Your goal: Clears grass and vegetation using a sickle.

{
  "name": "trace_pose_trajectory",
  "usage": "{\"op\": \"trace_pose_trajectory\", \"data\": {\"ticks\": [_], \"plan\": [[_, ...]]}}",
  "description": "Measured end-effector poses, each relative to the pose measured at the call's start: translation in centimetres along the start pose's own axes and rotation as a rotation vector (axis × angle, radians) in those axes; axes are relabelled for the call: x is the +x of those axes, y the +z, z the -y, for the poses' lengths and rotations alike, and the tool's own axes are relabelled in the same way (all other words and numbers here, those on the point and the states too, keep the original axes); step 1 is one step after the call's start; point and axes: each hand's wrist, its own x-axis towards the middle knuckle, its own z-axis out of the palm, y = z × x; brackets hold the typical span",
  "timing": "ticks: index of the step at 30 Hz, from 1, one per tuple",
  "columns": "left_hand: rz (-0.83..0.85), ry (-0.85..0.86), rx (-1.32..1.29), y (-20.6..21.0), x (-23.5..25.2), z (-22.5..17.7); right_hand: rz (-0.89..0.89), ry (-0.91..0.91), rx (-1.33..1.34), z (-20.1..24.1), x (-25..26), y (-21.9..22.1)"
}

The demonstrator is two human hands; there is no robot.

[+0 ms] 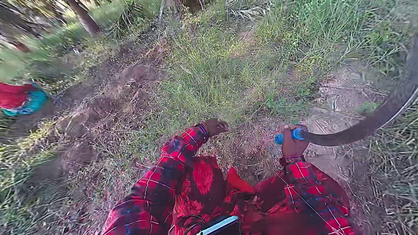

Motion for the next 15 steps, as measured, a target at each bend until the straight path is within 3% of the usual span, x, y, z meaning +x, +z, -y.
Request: {"op": "trace_pose_trajectory", "data": {"ticks": [4,7,15], "plan": [[0.028,0.139,0.356,1.6,5.9,-4.4,-0.052,0.028,-0.12,-0.1,0.9,0.0],[-0.101,0.263,0.224,2.2,6.2,-4.1,-0.038,0.039,-0.132,-0.7,1.7,-0.1],[-0.436,0.2,-0.015,-0.8,4.2,-0.9,0.039,0.088,-0.139,-1.2,2.1,0.6]]}}
